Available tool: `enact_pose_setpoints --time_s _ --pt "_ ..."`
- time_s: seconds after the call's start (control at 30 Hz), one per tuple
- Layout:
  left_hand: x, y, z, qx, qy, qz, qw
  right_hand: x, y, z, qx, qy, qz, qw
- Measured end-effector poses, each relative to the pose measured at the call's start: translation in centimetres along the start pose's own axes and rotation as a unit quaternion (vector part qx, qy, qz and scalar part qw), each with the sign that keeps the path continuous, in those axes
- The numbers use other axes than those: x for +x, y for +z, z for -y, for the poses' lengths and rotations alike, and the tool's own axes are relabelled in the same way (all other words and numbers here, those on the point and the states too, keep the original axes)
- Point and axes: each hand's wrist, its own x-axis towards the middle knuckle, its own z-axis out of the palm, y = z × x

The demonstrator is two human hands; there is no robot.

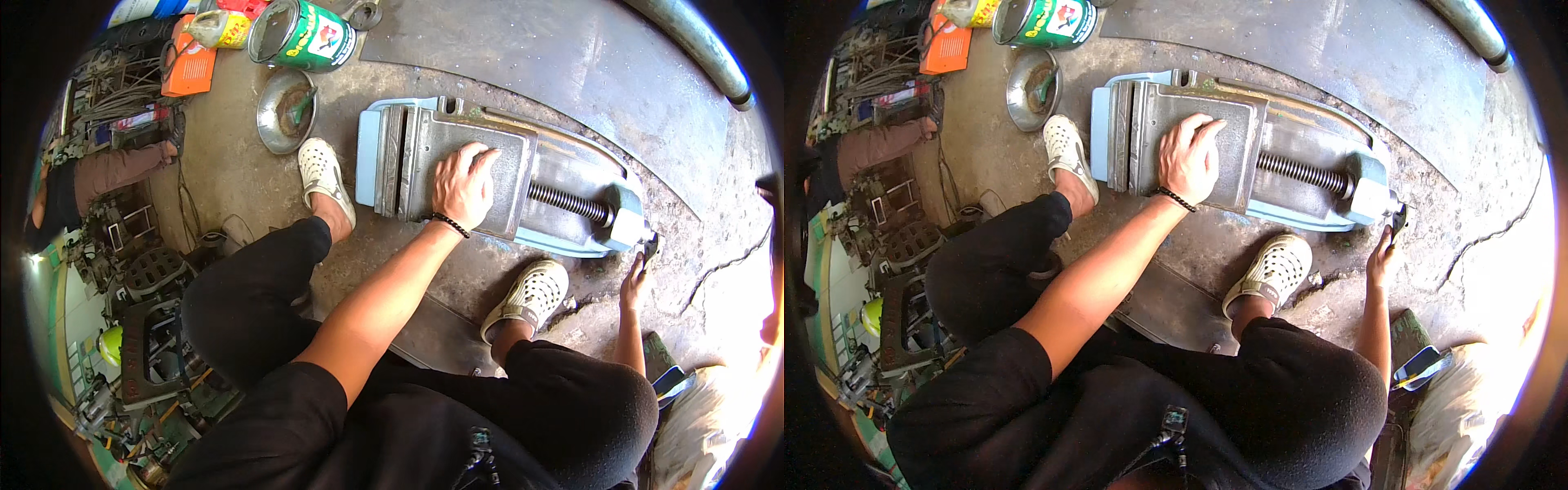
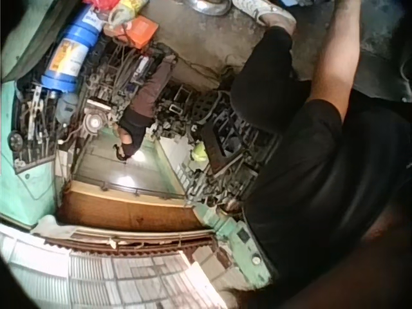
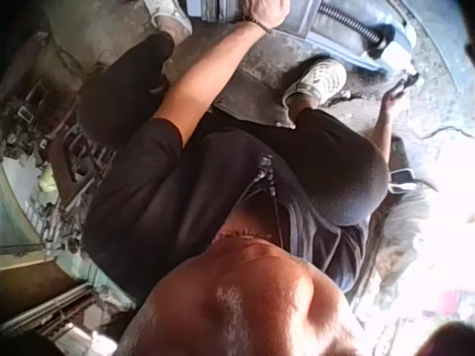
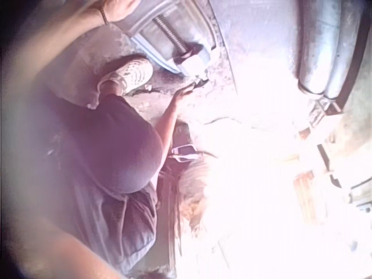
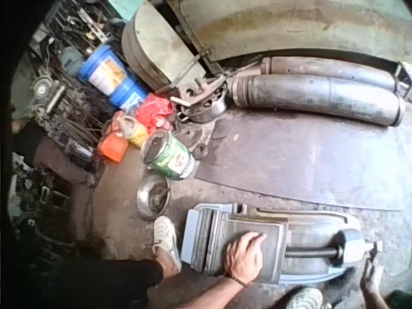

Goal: The person sits on the floor and uses a brush to apply paint to a bench vise. They repeatedly dip the brush into a paint container and coat the vise surfaces.

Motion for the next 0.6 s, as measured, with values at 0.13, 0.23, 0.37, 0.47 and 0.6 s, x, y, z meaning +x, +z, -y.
enact_pose_setpoints --time_s 0.13,0.23,0.37,0.47,0.6 --pt "0.1 0.0 -0.1 0.007 -0.005 0.013 1.000 -0.1 -1.5 1.2 -0.118 -0.076 0.014 0.990" --pt "0.2 0.0 -0.2 0.005 -0.009 0.016 1.000 0.0 -2.0 1.9 -0.115 -0.093 0.031 0.989" --pt "0.4 0.1 -0.4 0.014 -0.016 0.033 0.999 -0.3 -2.0 1.3 -0.130 -0.009 0.049 0.990" --pt "0.4 0.1 -0.5 0.025 -0.009 0.038 0.999 -0.3 -1.4 0.2 -0.132 -0.056 0.017 0.990" --pt "0.3 0.2 -0.4 0.025 0.005 0.024 0.999 0.3 0.7 -0.2 -0.143 -0.077 -0.057 0.985"
